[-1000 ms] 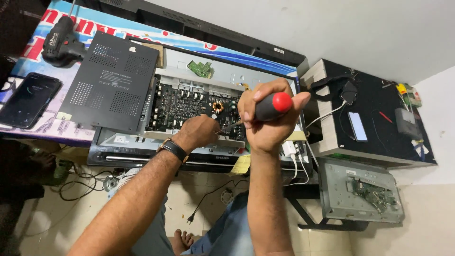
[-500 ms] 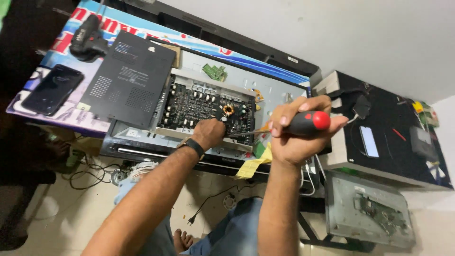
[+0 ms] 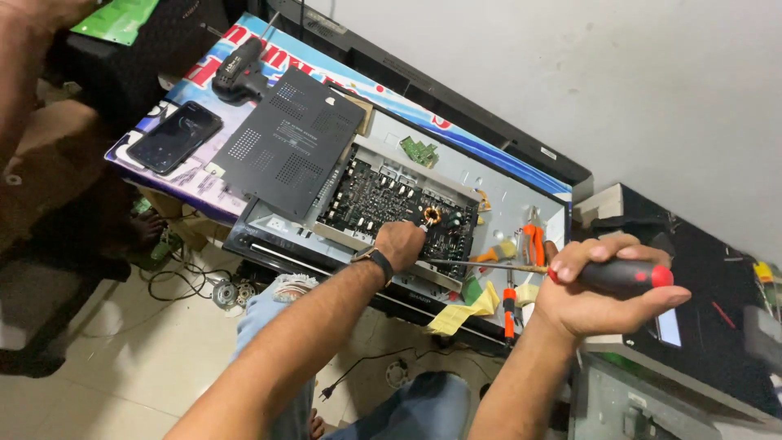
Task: Inspecting and probing the internal circuit boards and components of a disassembled television using a screwdriver.
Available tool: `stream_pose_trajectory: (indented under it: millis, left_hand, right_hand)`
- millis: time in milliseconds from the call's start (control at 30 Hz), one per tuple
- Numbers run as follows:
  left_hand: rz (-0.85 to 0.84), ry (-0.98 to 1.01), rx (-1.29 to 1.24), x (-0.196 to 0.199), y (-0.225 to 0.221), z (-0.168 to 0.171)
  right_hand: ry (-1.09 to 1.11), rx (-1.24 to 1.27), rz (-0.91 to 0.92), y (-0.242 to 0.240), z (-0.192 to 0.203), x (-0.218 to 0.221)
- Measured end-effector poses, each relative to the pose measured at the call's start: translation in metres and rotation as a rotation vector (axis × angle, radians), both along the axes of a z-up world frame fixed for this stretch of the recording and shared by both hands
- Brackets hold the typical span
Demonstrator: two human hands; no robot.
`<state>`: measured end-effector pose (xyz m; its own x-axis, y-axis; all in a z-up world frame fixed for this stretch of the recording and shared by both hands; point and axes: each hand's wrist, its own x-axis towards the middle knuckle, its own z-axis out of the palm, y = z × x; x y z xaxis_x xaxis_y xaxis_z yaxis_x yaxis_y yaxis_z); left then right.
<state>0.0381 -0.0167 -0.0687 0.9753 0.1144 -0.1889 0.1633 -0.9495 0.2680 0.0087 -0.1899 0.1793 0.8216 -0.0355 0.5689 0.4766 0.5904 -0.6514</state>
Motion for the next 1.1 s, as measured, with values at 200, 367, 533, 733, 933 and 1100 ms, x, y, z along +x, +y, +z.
stream_pose_trajectory:
  millis: [200,367,533,733,933,1100]
  left_hand:
    - [0.020,0.025,-0.066,-0.004,0.001,0.012]
    - [0.040,0.047,-0.142,-0.002,0.004,0.010]
    - [0.082,0.060,-0.257,-0.009,0.005,0.022]
    - [0.126,-0.013,-0.380,-0.012,0.007,0.020]
    - [0.110,0.029,-0.387,-0.012,0.007,0.027]
    - [0.230,-0.034,-0.274,0.003,-0.006,0.000]
  right_hand:
    - [0.143,0.037,0.069,-0.013,0.002,0.009]
    - [0.091,0.038,0.081,-0.015,0.002,0.000]
    - [0.055,0.008,-0.078,0.000,0.002,-0.007]
    - [0.019,0.038,-0.058,0.007,0.006,-0.010]
    - [-0.049,0.069,-0.021,0.010,0.004,-0.014]
    - [-0.189,0.046,0.100,-0.002,-0.016,0.008]
